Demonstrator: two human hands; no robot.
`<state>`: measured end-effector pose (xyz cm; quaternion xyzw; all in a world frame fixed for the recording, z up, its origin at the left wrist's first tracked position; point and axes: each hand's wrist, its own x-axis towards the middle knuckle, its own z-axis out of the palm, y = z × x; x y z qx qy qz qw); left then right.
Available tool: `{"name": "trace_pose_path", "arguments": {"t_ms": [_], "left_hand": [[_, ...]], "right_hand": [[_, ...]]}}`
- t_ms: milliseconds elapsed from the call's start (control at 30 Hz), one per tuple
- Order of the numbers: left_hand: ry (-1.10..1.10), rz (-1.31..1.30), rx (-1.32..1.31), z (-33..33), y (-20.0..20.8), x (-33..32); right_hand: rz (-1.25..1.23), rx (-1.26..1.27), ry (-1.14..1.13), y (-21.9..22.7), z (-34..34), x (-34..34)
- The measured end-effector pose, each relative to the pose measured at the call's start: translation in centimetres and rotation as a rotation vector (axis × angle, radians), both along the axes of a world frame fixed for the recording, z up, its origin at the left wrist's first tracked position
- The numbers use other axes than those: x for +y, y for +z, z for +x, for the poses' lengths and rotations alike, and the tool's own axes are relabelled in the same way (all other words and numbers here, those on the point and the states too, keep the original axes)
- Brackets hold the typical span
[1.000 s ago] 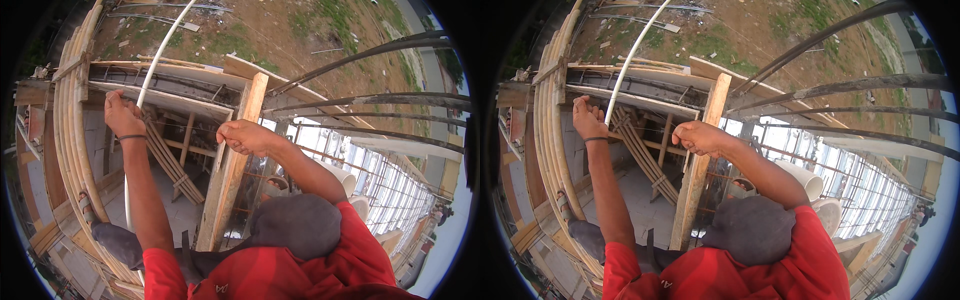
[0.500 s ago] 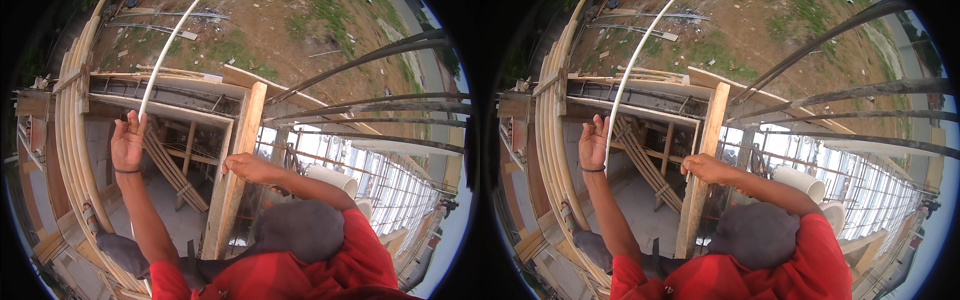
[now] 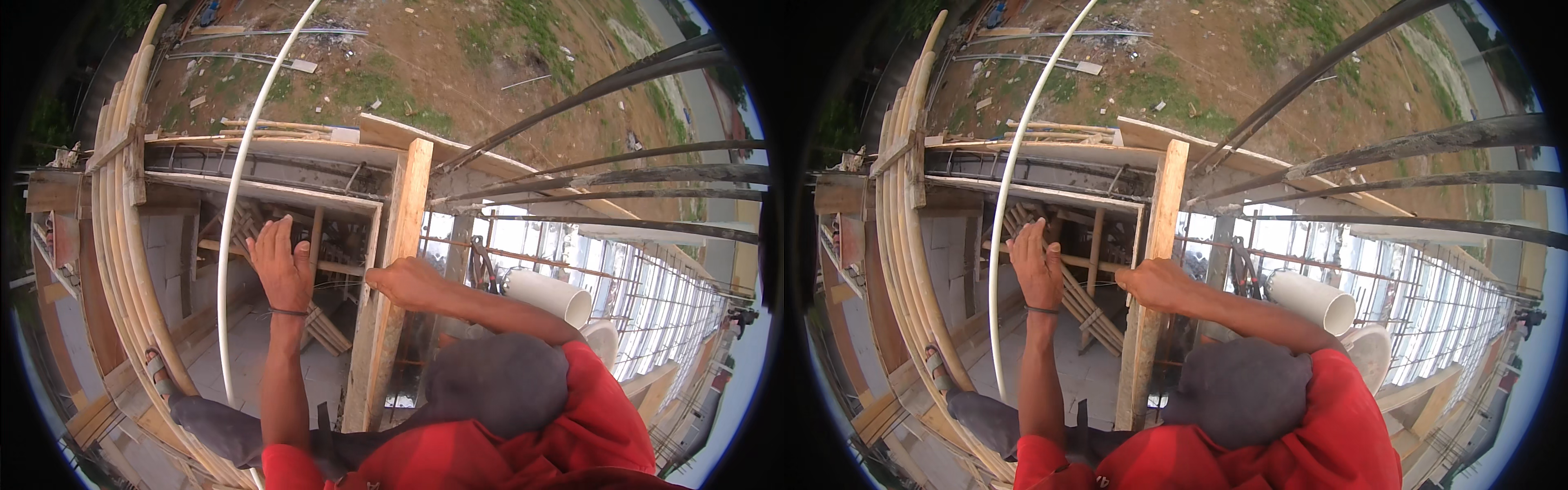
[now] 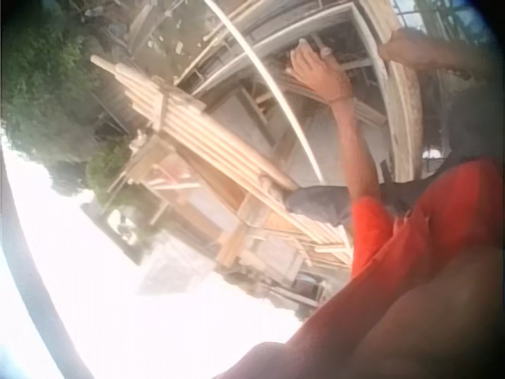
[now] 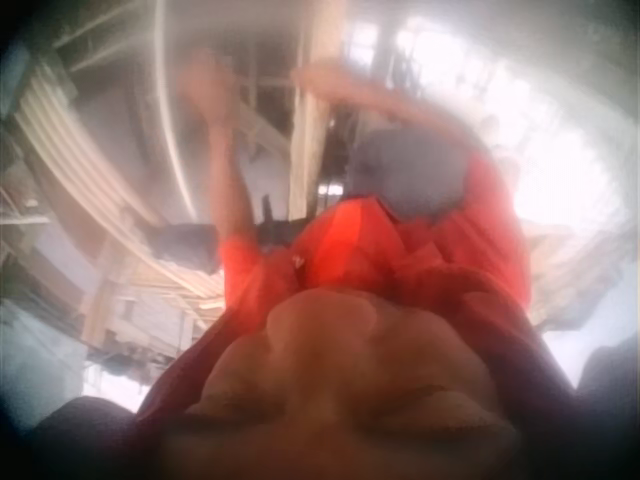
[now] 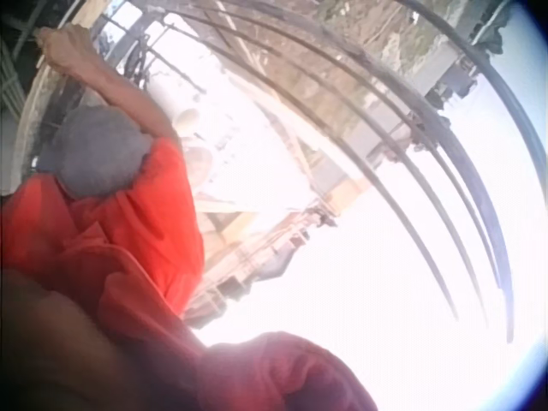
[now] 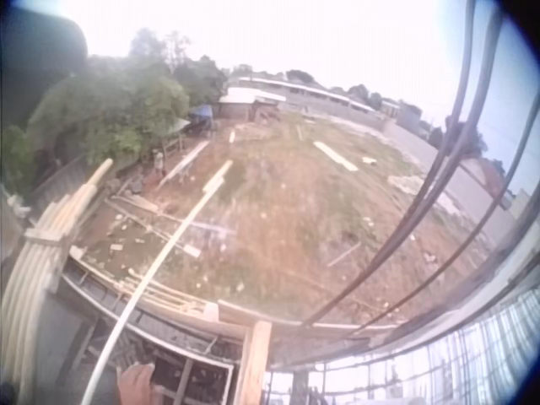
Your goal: The person secures wooden planks to a bamboo scaffolding structure using pliers and wire. They position the wood, wrap wire around the joints, and twist the wire to fasten the components together.
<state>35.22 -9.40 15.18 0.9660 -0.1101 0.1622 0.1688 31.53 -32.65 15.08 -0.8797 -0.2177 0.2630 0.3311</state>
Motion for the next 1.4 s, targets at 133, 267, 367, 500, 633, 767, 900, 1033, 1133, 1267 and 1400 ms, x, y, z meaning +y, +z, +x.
{"name": "trace_pose_path", "arguments": {"t_ms": [133,267,367,500,633,767,900,1033,1133,1267,1400], "left_hand": [[-0.378,-0.349,0.555,-4.6,0.7,-2.3],[-0.364,-0.492,0.786,-4.9,2.1,-2.1],[-0.424,-0.616,0.922,-4.9,2.3,-2.0],[-0.573,-0.479,0.59,-5.0,1.7,-2.3],[-0.376,-0.149,0.603,-3.7,0.6,1.5],[-0.46,-0.019,0.621,-3.8,-0.5,-0.4],[-0.67,-0.012,0.679,-4.5,-0.4,-5.7],[-0.758,-0.178,0.664,-3.6,0.0,-7.7],[-0.808,-0.299,0.735,-2.2,0.7,-6.6],[-0.73,-0.295,0.902,-1.3,0.0,-5.9],[-0.687,-0.184,0.922,-2.0,-2.2,-6.7]], "right_hand": [[0.159,-0.106,-0.059,2.0,1.6,-1.8],[0.116,-0.116,-0.041,2.1,0.0,-3.4],[0.02,-0.135,0.017,2.7,-0.5,-4.1],[0.014,-0.172,0.009,2.3,-1.6,-5.8],[-0.027,-0.146,-0.158,3.3,-2.2,-10.5],[-0.274,-0.055,-0.133,3.6,-3.3,-10.2],[-0.106,-0.347,0.008,2.6,-3.8,-6.8],[0.189,0.143,-0.223,2.7,-4.0,-5.1],[0.287,0.302,-0.344,3.8,-3.2,-5.4],[0.286,0.227,-0.422,3.1,-3.7,-5.8],[-0.345,0.05,0.022,3.1,-3.9,-5.4]]}}
